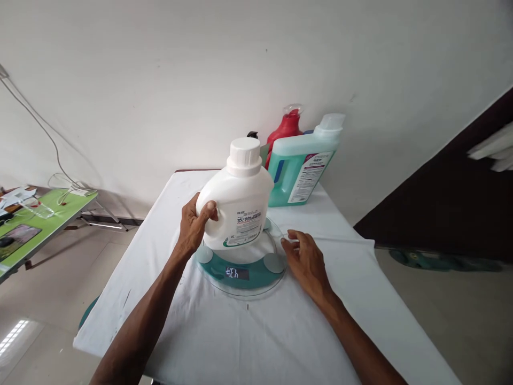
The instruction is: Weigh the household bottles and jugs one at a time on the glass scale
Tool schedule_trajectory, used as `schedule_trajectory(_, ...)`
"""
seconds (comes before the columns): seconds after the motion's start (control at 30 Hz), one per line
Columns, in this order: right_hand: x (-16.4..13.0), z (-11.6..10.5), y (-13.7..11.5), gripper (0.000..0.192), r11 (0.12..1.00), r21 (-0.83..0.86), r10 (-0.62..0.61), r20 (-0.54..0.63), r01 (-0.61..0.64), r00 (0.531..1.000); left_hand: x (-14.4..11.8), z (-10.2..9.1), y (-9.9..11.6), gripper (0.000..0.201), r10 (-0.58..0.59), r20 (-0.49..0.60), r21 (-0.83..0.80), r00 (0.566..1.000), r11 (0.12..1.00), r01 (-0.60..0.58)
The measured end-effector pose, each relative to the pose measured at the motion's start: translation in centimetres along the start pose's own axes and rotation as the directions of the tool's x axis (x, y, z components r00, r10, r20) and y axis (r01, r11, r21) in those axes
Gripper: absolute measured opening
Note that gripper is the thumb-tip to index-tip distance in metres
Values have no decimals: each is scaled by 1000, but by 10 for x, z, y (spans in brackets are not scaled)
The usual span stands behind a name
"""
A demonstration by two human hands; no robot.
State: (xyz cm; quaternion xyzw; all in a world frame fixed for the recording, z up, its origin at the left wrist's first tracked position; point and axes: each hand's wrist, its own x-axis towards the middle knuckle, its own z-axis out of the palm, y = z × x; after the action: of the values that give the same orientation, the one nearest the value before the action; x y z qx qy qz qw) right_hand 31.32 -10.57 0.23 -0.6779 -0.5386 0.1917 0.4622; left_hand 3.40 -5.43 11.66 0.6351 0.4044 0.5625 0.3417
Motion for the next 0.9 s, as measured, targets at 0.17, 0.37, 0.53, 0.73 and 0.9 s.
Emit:
schedule_trajectory(0.17,-33,3,-2,55,988,94,124,4,-124,992,9,6,6,52,-139,-16,-85,990,987,137)
schedule_trajectory(0.37,-53,9,-3,51,958,264,124,-30,-111,992,10,25,8,48,-208,-215,-210,954,964,163)
schedule_trajectory(0.53,-63,16,5,50,947,318,79,-101,-44,992,15,43,30,57,-189,-255,-189,948,972,143)
schedule_trajectory(0.73,-62,21,10,47,929,370,44,-127,6,991,42,103,59,65,-126,-178,-295,976,953,70)
schedule_trajectory(0.9,-62,23,10,49,928,373,63,-145,-4,987,57,173,45,61,-152,-44,-350,987,928,127)
